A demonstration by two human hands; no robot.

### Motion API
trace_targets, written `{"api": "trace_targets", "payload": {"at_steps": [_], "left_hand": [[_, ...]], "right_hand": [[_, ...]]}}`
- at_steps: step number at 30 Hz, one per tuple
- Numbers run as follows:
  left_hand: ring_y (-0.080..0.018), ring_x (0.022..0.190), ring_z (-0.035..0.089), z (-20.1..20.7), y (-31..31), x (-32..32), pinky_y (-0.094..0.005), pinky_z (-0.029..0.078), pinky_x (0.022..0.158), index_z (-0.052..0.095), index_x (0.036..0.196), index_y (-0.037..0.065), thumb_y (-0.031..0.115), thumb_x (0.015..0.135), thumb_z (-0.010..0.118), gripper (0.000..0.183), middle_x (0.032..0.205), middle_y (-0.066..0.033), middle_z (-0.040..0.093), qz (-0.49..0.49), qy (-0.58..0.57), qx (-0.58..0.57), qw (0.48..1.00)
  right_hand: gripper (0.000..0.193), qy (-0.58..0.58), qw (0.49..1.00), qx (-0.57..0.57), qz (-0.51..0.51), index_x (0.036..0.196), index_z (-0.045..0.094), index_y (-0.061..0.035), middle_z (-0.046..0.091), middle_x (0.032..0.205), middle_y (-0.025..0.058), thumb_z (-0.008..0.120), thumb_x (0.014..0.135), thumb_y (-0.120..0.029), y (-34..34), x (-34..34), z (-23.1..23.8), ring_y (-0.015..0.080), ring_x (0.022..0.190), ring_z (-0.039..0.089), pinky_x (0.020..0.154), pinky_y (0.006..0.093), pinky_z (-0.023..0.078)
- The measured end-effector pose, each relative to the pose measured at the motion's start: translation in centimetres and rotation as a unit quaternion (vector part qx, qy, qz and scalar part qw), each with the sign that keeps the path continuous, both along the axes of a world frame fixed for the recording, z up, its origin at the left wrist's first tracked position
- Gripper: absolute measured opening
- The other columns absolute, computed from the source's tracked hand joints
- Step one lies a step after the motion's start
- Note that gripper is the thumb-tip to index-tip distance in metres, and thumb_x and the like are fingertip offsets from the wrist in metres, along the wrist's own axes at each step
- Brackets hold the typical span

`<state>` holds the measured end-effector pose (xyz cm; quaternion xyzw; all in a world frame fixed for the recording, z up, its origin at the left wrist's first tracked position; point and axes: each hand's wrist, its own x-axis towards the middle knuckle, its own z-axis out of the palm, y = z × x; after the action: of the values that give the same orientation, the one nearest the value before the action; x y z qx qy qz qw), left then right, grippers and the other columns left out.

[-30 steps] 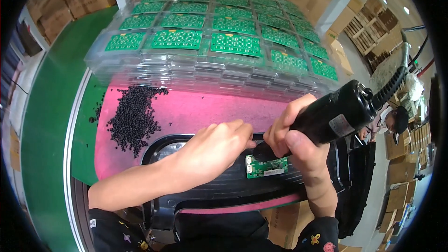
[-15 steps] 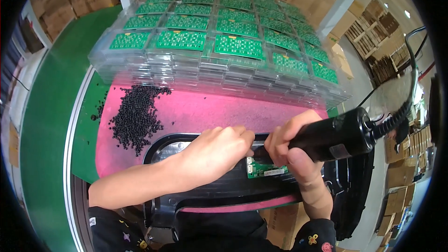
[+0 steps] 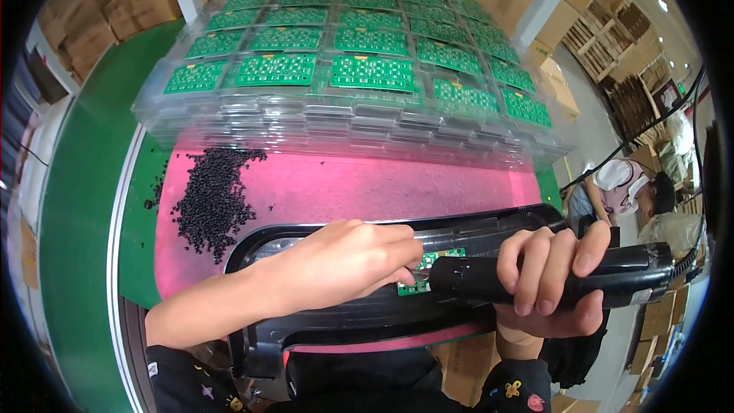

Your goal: Assembling electronic circuit boards into plastic housings using an electric screwdriver.

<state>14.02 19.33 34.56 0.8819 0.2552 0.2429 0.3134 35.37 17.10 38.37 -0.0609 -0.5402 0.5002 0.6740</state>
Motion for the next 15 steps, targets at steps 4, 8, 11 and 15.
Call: {"api": "trace_targets", "payload": {"at_steps": [4, 8, 11, 15], "left_hand": [[-0.0313, 0.076, 0.064, 0.0, 0.1, 0.1, -0.0414, 0.051, 0.060, 0.059, 0.092, 0.003, 0.023, 0.087, 0.070, 0.023, 0.085, -0.0094, 0.060, -0.015, -0.006, 0.024, 1.000], [-0.0275, 0.078, 0.064, 0.3, 0.4, 0.0, -0.0390, 0.052, 0.062, 0.061, 0.090, 0.003, 0.021, 0.085, 0.072, 0.022, 0.084, -0.0083, 0.061, -0.042, -0.006, 0.040, 0.998], [-0.0272, 0.079, 0.064, 0.0, 0.3, 0.2, -0.0376, 0.053, 0.064, 0.063, 0.090, 0.002, 0.017, 0.082, 0.074, 0.020, 0.085, -0.0086, 0.063, -0.033, -0.039, 0.053, 0.997], [-0.0282, 0.078, 0.064, 0.4, 0.3, 0.1, -0.0369, 0.053, 0.066, 0.065, 0.088, 0.001, 0.012, 0.080, 0.076, 0.017, 0.085, -0.0098, 0.064, 0.020, -0.048, 0.049, 0.997]], "right_hand": [[0.026, 0.023, 1.000, 0.015, -0.004, 0.098, 0.044, -0.0117, 0.055, 0.057, -0.0030, 0.063, 0.090, -0.028, -0.2, 0.1, -0.2, 0.0082, 0.043, 0.053, 0.046, 0.0235, 0.042], [0.025, -0.008, 1.000, -0.011, 0.002, 0.098, 0.046, -0.0113, 0.056, 0.054, -0.0026, 0.064, 0.090, -0.027, -0.4, 0.0, 0.3, 0.0091, 0.040, 0.053, 0.043, 0.0248, 0.043], [0.031, -0.044, 0.995, -0.059, 0.066, 0.097, 0.047, -0.0108, 0.054, 0.054, -0.0023, 0.070, 0.087, -0.028, -0.3, 0.3, 0.3, 0.0123, 0.040, 0.052, 0.044, 0.0273, 0.043], [0.035, -0.089, 0.981, -0.153, 0.077, 0.097, 0.048, -0.0079, 0.050, 0.058, 0.0003, 0.075, 0.084, -0.026, -1.1, -0.1, 0.1, 0.0148, 0.045, 0.049, 0.048, 0.0302, 0.041]]}}
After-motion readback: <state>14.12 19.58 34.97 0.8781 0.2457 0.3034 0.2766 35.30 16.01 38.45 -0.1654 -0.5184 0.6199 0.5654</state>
